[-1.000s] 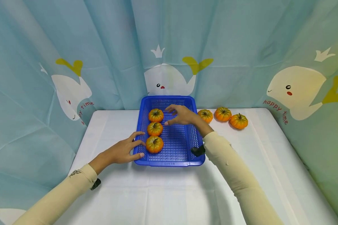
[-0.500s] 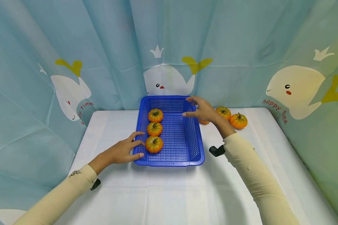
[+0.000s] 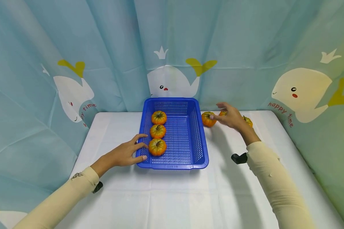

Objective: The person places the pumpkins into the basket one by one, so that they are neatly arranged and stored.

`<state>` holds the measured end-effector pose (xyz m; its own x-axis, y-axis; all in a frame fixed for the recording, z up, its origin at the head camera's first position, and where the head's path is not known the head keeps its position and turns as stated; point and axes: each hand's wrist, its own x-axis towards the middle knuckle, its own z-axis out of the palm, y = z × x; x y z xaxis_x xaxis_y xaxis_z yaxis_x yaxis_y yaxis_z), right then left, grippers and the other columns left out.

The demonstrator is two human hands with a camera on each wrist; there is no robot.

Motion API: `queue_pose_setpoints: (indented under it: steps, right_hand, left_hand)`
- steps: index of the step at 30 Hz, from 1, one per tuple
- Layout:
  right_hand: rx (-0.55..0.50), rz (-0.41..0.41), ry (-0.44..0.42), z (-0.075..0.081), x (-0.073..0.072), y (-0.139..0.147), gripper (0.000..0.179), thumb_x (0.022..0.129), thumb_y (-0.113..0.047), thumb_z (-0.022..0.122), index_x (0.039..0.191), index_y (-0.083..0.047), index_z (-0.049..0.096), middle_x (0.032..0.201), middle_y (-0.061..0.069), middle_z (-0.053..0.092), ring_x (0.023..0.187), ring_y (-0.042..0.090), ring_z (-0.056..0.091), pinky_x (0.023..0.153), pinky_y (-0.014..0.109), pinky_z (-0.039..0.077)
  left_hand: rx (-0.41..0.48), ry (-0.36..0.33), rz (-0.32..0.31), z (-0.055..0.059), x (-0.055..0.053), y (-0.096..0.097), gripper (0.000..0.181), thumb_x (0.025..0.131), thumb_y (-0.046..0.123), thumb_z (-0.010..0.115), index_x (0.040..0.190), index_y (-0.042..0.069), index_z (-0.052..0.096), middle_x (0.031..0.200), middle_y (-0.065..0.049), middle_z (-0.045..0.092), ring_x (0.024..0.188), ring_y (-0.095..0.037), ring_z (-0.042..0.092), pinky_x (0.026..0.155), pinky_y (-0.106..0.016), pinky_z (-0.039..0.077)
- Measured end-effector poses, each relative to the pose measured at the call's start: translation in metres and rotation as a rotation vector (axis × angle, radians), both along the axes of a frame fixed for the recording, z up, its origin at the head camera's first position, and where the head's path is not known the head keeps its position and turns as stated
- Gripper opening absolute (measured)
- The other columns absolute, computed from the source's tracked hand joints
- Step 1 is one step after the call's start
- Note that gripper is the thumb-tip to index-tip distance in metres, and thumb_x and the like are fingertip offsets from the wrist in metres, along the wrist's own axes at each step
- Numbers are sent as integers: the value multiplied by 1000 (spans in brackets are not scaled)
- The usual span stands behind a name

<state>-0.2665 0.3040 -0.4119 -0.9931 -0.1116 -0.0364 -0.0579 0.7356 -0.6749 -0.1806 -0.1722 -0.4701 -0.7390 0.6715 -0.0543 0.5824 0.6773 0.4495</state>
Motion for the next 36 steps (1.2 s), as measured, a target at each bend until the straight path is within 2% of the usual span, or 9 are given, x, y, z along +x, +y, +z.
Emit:
queue_pose_setpoints:
  steps: [6,14,19,22,29,33,36]
  right_hand:
    - [42,-74,23,-14,3,29,76,92,-36,73,150,-2,38,152,24,42,139,45,40,111,62,35]
    - [99,-229,51,-32,1,55,79,93,-32,72,152,3,31,150,33,38,135,51,40,109,63,36]
    - [103,-328,89,-47,3,67,81,92,-28,73,151,8,30,146,37,37,135,54,37,112,62,32]
    - [103,-386,59,-54,4,75,84,92,-29,72,152,8,27,147,38,33,137,55,31,114,63,28]
    - [106,-490,-87,-65,7,87,91,93,-32,71,156,4,17,151,39,23,140,55,22,117,64,24]
    - [127,-499,-141,-71,8,94,90,94,-33,69,157,5,15,151,40,22,140,55,22,117,64,24]
    - [149,-470,-169,-73,9,98,86,96,-32,66,156,7,18,150,42,22,138,57,23,115,64,26]
  left_hand:
    - [0,3,1,-1,-1,0,49,96,57,56,129,21,63,163,-3,23,118,-34,63,96,-50,54]
    - [7,7,-2,-1,0,0,49,96,57,56,128,20,63,163,-3,24,117,-33,63,95,-50,55]
    - [16,13,-9,0,0,0,49,96,55,56,128,19,63,162,-4,26,115,-32,64,94,-49,55]
    - [17,19,-13,0,0,0,49,97,55,56,128,18,63,162,-4,26,115,-32,64,94,-48,55]
    - [16,26,-12,0,0,1,48,97,55,56,128,19,63,161,-4,27,114,-32,64,94,-48,55]
    - [15,25,-11,0,0,1,48,97,56,56,127,19,63,162,-4,26,114,-32,64,94,-49,55]
    - [10,27,-9,0,0,0,49,96,56,56,128,19,64,162,-4,26,114,-33,64,94,-49,55]
